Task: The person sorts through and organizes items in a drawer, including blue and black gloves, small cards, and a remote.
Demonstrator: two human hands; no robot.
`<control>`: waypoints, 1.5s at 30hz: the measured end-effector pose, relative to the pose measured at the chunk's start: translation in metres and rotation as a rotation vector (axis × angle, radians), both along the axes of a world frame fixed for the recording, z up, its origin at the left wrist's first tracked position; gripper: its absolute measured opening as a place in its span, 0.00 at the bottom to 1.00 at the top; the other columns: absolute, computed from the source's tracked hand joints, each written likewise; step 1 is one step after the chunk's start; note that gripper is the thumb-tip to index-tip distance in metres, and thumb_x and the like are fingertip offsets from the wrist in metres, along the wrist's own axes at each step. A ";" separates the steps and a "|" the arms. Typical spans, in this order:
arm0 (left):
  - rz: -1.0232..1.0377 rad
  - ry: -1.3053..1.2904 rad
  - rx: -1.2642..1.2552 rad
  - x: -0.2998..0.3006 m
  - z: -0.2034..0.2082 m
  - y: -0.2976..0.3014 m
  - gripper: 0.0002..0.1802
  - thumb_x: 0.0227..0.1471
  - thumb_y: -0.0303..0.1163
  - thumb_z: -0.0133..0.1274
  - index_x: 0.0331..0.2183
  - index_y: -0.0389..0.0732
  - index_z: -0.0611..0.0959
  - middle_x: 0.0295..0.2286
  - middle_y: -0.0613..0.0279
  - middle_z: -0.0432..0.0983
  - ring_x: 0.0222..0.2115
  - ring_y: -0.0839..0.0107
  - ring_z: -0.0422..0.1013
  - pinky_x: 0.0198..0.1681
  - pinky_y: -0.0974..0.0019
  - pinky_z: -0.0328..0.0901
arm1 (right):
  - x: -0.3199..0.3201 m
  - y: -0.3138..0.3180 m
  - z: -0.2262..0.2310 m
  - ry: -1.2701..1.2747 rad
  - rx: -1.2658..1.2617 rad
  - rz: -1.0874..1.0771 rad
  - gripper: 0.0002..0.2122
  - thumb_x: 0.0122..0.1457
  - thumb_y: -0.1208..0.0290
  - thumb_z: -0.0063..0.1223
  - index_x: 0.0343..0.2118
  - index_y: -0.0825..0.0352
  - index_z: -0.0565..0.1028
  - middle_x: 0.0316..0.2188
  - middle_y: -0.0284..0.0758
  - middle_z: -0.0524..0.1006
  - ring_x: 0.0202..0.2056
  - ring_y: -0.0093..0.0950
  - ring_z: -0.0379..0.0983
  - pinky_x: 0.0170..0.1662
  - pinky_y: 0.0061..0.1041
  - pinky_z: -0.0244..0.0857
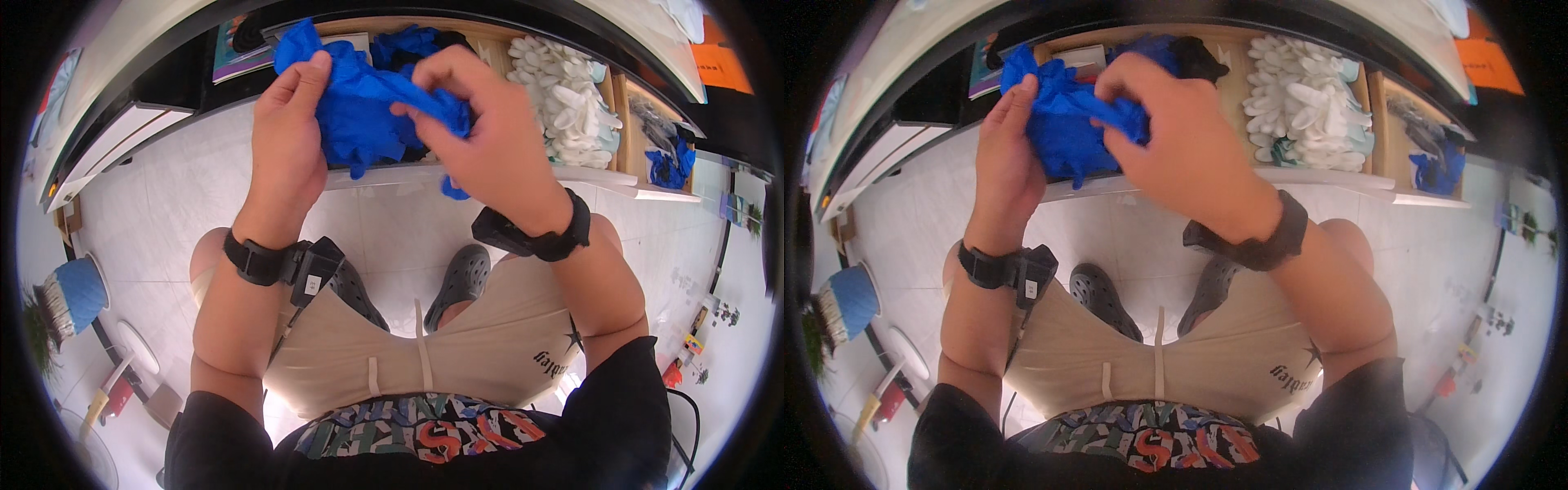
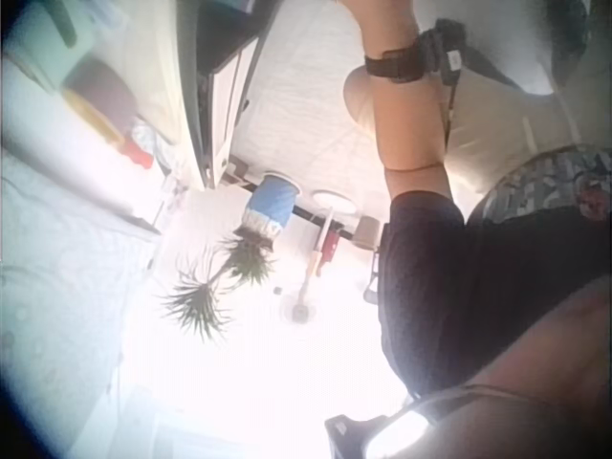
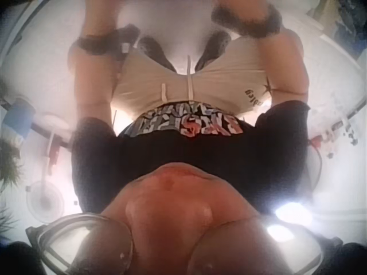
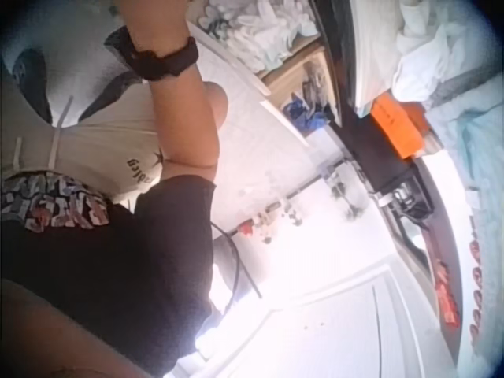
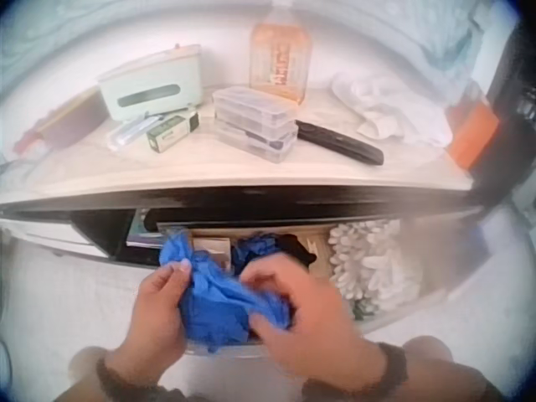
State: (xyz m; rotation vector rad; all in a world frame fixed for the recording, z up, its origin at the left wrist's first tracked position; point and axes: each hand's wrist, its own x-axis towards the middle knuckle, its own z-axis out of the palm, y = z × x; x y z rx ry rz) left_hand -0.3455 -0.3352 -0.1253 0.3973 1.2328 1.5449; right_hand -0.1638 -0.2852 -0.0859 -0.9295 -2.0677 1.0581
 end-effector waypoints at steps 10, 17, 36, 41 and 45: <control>-0.189 -0.042 0.004 0.033 0.010 -0.016 0.16 0.61 0.42 0.48 0.39 0.38 0.79 0.30 0.68 0.73 0.33 0.77 0.70 0.40 0.71 0.67 | -0.011 -0.013 -0.003 -0.262 0.382 -0.057 0.18 0.48 0.77 0.55 0.45 0.62 0.74 0.45 0.35 0.72 0.36 0.31 0.75 0.34 0.25 0.71; 0.126 -0.077 -0.071 0.003 -0.004 -0.004 0.14 0.64 0.35 0.42 0.41 0.35 0.76 0.36 0.59 0.77 0.36 0.69 0.73 0.43 0.65 0.68 | -0.013 -0.028 -0.025 -0.291 0.550 0.218 0.14 0.48 0.75 0.54 0.41 0.65 0.75 0.44 0.34 0.73 0.33 0.31 0.76 0.32 0.25 0.71; 0.387 0.377 0.156 -0.046 -0.007 0.009 0.07 0.63 0.26 0.38 0.39 0.39 0.72 0.36 0.56 0.73 0.38 0.68 0.72 0.42 0.62 0.71 | 0.029 0.089 -0.095 -0.861 0.165 0.003 0.18 0.55 0.63 0.57 0.49 0.61 0.76 0.40 0.47 0.78 0.43 0.41 0.75 0.47 0.35 0.68; 0.315 0.251 0.066 -0.052 -0.008 0.004 0.13 0.62 0.26 0.38 0.36 0.38 0.79 0.36 0.58 0.75 0.37 0.70 0.71 0.43 0.69 0.69 | 0.017 0.100 -0.065 -0.731 -0.085 -0.218 0.20 0.53 0.60 0.60 0.48 0.63 0.76 0.38 0.45 0.79 0.37 0.36 0.77 0.39 0.30 0.69; 0.356 0.169 0.058 -0.044 -0.001 0.010 0.13 0.62 0.27 0.40 0.38 0.38 0.80 0.37 0.60 0.75 0.36 0.70 0.70 0.45 0.70 0.66 | 0.035 0.100 -0.053 -0.323 -0.144 -0.181 0.13 0.50 0.68 0.65 0.38 0.64 0.78 0.33 0.34 0.80 0.34 0.25 0.75 0.33 0.25 0.67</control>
